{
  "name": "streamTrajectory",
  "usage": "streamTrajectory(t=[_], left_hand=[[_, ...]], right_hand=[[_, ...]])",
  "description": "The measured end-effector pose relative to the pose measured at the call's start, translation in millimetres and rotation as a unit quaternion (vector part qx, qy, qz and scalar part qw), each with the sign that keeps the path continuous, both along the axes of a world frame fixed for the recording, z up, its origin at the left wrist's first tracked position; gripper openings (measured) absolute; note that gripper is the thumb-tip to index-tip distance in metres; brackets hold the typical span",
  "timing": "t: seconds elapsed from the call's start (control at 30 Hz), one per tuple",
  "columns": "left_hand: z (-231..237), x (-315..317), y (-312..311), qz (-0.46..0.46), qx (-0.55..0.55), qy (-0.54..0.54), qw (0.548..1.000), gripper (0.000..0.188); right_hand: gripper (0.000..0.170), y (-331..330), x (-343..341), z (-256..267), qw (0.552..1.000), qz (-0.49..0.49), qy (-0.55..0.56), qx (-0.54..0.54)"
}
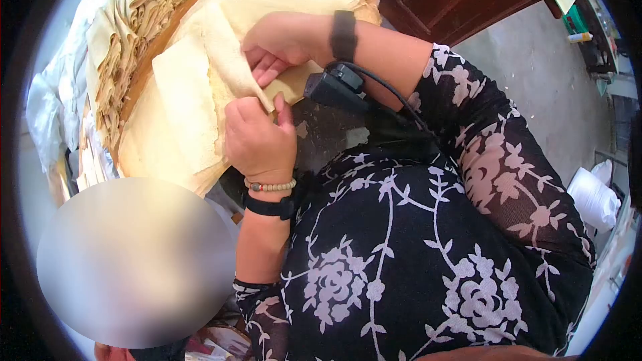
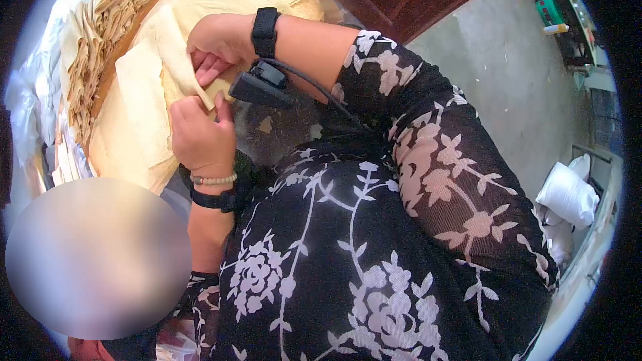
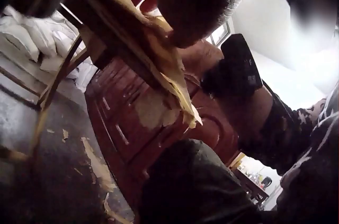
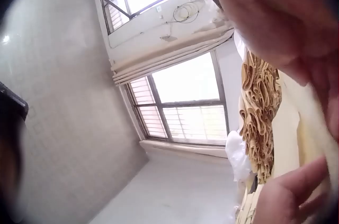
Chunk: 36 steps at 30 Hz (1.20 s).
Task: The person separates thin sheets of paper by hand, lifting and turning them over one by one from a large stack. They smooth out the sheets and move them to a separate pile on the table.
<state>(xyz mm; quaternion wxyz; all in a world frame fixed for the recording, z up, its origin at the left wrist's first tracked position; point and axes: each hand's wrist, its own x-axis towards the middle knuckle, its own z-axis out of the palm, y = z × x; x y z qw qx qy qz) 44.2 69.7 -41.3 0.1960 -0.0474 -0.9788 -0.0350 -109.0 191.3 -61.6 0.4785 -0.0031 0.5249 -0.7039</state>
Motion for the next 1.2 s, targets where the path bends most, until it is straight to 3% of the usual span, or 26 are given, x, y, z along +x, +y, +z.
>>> streamTrajectory(t=[0.13,0.2,0.23,0.3,0.37,0.43,0.47,0.5,0.57,0.63,0.73,0.83,0.87,0.9,0.97,1.03,1.13,1.2], left_hand=[[-6.3,-6.3,-6.9,-0.047,-0.077,0.043,0.995,0.028],[1.9,-5.5,-17.4,-0.037,0.033,0.037,0.998,0.02],[6.4,-5.4,-23.7,-0.039,0.03,0.035,0.998,0.02],[16.7,-9.3,-41.8,0.003,0.266,-0.028,0.964,0.015],[19.9,-11.5,-61.0,0.04,0.279,-0.051,0.958,0.009],[28.7,-9.3,-68.8,0.083,0.55,-0.069,0.828,0.009],[28.2,-11.0,-81.5,0.081,0.631,-0.055,0.769,0.009],[31.2,-14.3,-94.2,0.082,0.63,-0.053,0.77,0.009],[39.3,-19.9,-124.3,0.055,0.709,-0.005,0.703,0.007],[58.3,-27.5,-152.1,0.058,0.717,-0.012,0.694,0.01],[104.3,-49.9,-173.1,0.071,0.792,-0.001,0.607,0.015],[121.4,-76.0,-220.6,0.041,0.758,0.061,0.648,0.014],[123.3,-84.8,-235.4,0.015,0.732,0.073,0.677,0.008],[132.2,-90.4,-233.3,0.015,0.733,0.076,0.676,0.008],[153.7,-101.0,-233.4,0.072,0.67,0.152,0.723,0.006],[168.0,-110.6,-280.1,0.036,0.682,0.124,0.72,0.01],[177.1,-120.2,-341.9,0.053,0.734,0.087,0.672,0.02],[185.4,-112.6,-350.4,0.057,0.73,0.114,0.672,0.02]], right_hand=[[0.035,0.8,-0.2,1.7,0.999,-0.022,-0.002,-0.041],[0.036,5.8,4.4,3.1,0.999,-0.018,0.006,-0.04],[0.037,6.8,9.1,8.3,0.999,-0.028,0.009,-0.033],[0.041,4.7,13.5,11.8,0.999,-0.035,0.011,-0.029],[0.037,1.7,15.8,11.5,0.998,-0.044,0.047,-0.025],[0.035,-0.8,17.3,5.2,0.997,-0.041,0.06,-0.037],[0.039,-2.0,17.5,3.2,0.996,-0.039,0.072,-0.048],[0.039,-2.6,20.5,7.7,0.995,-0.037,0.072,-0.05],[0.036,-4.4,28.9,16.0,0.994,-0.056,0.095,-0.027],[0.035,-10.0,30.8,16.1,0.992,-0.06,0.104,-0.026],[0.034,-19.0,30.4,21.5,0.99,-0.067,0.12,-0.019],[0.034,-28.9,32.2,26.7,0.988,-0.067,0.14,0.006],[0.035,-33.5,34.1,26.5,0.98,-0.061,0.187,0.029],[0.036,-35.9,34.9,25.5,0.97,-0.055,0.232,0.053],[0.038,-37.5,32.5,26.0,0.97,-0.053,0.232,0.055],[0.041,-33.4,34.1,34.7,0.984,-0.072,0.161,0.032],[0.042,-38.4,33.0,43.5,0.983,-0.073,0.158,0.061],[0.042,-37.2,31.6,44.1,0.983,-0.073,0.157,0.062]])
